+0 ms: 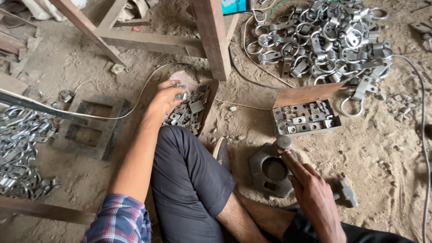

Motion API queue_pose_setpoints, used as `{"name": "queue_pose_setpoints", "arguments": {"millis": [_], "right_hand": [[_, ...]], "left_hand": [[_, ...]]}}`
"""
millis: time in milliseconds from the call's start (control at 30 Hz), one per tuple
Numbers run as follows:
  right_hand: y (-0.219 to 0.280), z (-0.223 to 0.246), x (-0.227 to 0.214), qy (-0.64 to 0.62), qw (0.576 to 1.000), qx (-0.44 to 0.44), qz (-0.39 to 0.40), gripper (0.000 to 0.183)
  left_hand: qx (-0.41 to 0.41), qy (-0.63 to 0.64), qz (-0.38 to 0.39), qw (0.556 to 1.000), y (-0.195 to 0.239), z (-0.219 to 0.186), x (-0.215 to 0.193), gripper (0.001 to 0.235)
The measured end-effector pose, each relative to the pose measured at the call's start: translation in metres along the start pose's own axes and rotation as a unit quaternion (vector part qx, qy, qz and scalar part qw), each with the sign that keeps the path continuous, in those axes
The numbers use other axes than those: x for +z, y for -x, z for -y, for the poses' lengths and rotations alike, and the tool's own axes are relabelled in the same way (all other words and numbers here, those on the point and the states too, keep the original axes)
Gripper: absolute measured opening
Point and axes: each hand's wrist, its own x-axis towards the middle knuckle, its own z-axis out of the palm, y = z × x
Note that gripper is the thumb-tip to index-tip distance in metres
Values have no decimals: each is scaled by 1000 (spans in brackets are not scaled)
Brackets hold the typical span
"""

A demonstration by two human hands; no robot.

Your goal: The person sits on a dirt floor and uses a hammer to drive small metal pins into metal components placed on a large metal block. The person selects pins from a tray, positions them by hand, and hammers them in one at a time.

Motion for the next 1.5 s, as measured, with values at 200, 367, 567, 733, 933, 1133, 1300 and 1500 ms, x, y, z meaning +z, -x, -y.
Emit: {"name": "queue_pose_setpoints", "arguments": {"millis": [200,367,567,733,933,1133,1300,1500], "right_hand": [[2,3,-3,-7,1000,-2,4,68],[3,4,-3,-8,1000,-8,0,63],[4,4,-3,8,1000,-5,-2,61],[2,-4,3,1,1000,-13,-12,61],[1,-6,6,1,1000,-15,-10,61],[0,-7,7,1,1000,-3,-1,60],[-1,-6,5,4,1000,3,-1,60],[-1,-1,2,20,1000,7,2,62]], "left_hand": [[14,-196,-1,980,-22,28,-16,38],[86,-252,-13,964,-42,41,-19,32],[67,-259,-24,963,-26,31,-18,29],[65,-242,34,967,2,10,-5,26],[74,-193,79,975,25,-1,6,25],[83,-109,95,986,21,-1,5,26],[119,-85,104,984,13,1,3,33],[108,-92,96,985,20,-2,5,35]]}}
